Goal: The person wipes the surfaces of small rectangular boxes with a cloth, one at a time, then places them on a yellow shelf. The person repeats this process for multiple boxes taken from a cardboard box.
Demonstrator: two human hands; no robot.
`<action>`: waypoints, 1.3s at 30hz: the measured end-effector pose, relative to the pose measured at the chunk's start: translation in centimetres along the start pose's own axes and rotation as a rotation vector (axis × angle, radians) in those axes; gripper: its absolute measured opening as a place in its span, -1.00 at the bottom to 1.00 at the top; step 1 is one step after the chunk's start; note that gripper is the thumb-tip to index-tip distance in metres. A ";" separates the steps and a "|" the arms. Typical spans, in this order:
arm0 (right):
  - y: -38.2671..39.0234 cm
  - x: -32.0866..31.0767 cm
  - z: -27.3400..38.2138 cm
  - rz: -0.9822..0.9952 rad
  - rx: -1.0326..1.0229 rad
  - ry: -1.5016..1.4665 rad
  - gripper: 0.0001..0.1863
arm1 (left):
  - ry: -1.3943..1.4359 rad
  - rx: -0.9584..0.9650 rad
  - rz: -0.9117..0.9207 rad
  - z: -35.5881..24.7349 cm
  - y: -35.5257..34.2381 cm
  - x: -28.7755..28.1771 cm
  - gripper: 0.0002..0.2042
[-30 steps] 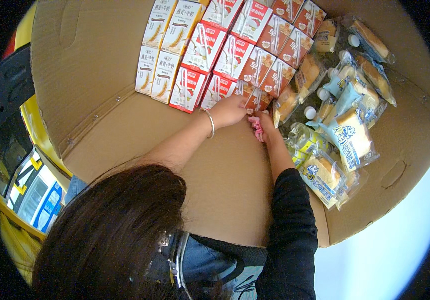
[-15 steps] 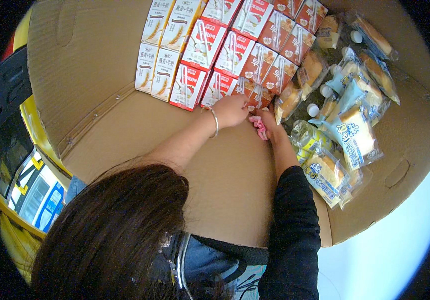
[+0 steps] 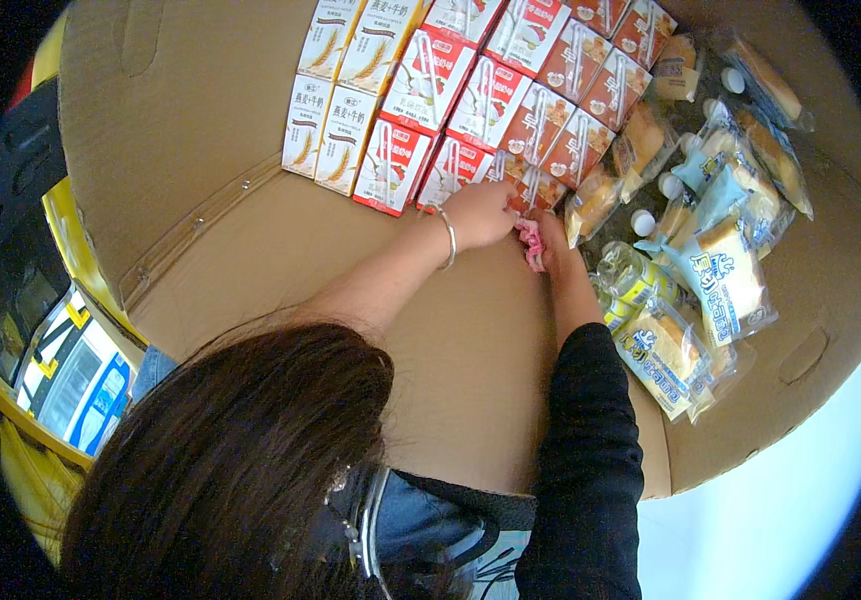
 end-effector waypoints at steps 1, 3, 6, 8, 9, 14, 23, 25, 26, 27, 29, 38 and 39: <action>0.4 0.0 0.2 -0.014 -0.055 0.027 -0.77 | 0.004 0.001 -0.002 0.0 0.1 0.1 -0.72; 1.7 0.1 1.1 -0.059 -0.212 0.134 -0.73 | -0.014 0.008 0.003 0.2 0.1 0.4 -0.71; 2.5 0.1 1.5 -0.206 -0.403 0.239 -0.59 | -0.052 0.002 0.008 0.2 0.0 0.4 -0.70; 2.4 -0.1 1.5 -0.202 -0.390 0.172 -0.51 | -0.040 -0.033 -0.007 -0.4 0.3 0.0 -0.69; 2.8 0.2 1.6 -0.131 -0.325 0.098 -0.49 | -0.028 -0.047 0.026 0.0 0.1 0.0 -0.69; 6.9 1.6 2.9 -0.033 -0.193 0.005 -0.55 | 0.026 0.017 0.125 2.4 -1.5 0.4 -0.67; 13.5 3.0 4.1 0.348 0.118 -0.138 -0.85 | 0.117 -0.058 0.186 1.6 -1.8 0.7 -0.34; 14.8 3.9 3.9 0.364 0.063 -0.158 -0.81 | 0.122 -0.119 0.280 0.3 -1.3 -0.3 -0.15; 15.3 4.6 4.2 0.350 0.028 -0.179 -0.81 | 0.106 -0.130 0.275 -0.2 -1.2 -0.8 -0.03; 16.3 5.5 4.8 0.340 -0.001 -0.194 -0.80 | 0.096 -0.131 0.276 -0.8 -0.5 -1.7 0.00; 18.8 7.1 7.0 0.375 -0.063 -0.082 -0.81 | 0.074 -0.130 0.268 -1.9 0.8 -4.0 0.06; 31.0 11.4 6.5 0.627 -0.337 0.045 -0.80 | 0.056 0.371 -0.222 -8.6 15.4 -9.7 -0.25; 31.8 11.3 6.3 0.552 -0.274 0.108 -0.74 | 0.139 0.229 -0.214 -8.9 18.9 -10.5 -0.25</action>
Point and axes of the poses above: each hand's wrist, its own y-axis away from the middle knuckle, its own x-axis out of the palm, z = x × y, the point moved 4 cm from there along -y, towards the middle knuckle, and after that the axes turned 1 degree about y, right-handed, at the moved point
